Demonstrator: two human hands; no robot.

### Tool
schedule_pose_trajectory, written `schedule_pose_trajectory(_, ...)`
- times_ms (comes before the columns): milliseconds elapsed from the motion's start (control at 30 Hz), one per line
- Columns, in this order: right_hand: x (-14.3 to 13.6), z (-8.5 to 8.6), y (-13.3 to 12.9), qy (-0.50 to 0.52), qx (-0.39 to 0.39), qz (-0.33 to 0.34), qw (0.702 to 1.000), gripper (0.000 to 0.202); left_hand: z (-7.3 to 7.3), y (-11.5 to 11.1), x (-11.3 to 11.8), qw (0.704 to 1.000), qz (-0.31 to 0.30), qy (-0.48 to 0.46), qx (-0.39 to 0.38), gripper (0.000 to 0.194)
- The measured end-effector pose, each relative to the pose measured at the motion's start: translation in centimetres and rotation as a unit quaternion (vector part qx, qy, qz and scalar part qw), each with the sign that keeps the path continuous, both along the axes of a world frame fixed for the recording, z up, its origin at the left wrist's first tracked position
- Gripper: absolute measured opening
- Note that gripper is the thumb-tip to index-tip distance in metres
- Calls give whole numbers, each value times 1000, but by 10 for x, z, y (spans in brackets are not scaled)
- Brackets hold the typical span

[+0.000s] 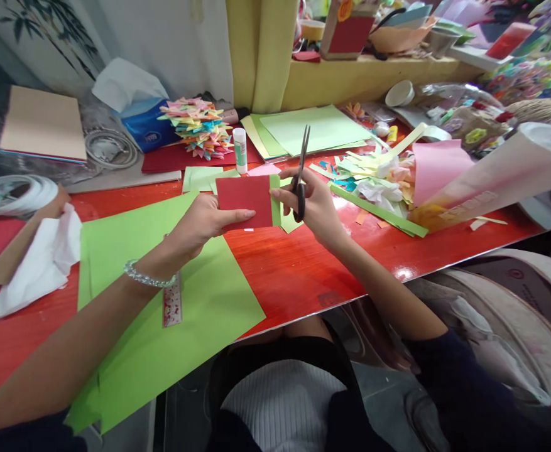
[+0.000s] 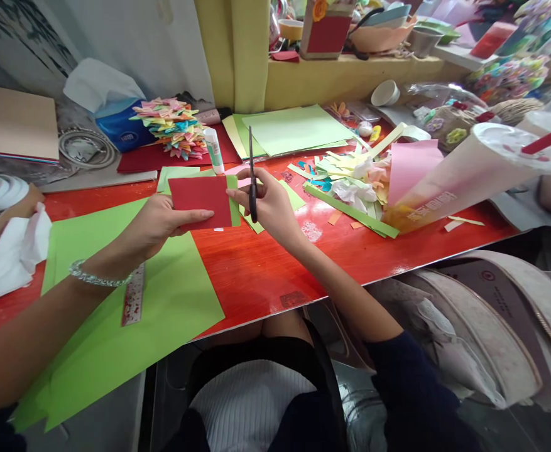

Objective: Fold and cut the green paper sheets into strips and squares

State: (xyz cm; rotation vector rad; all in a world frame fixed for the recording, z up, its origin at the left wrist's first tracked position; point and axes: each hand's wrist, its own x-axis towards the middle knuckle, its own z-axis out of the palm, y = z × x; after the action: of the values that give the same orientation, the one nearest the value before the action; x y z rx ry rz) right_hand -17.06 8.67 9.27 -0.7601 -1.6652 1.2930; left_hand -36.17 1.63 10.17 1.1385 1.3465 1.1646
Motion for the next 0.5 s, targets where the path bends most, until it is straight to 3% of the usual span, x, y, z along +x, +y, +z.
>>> schedule_pose_trajectory(133, 19, 7, -6, -64, -8, -16, 998, 46, 8, 1, 0, 995, 85, -19, 50, 22)
schedule_pose_trajectory(233, 32, 5, -16, -115, -47, 27, 992, 48, 12, 2, 0, 987, 132, -27, 83, 22)
schedule_pose_trajectory(367, 34, 2, -29, -188, -99, 100, 972, 48, 11, -1, 4, 981, 167, -14, 102, 37)
schedule_pose_trajectory(500, 25, 7, -35, -185, -114, 112, 970, 49, 9, -6, 10, 981, 166, 7, 103, 35)
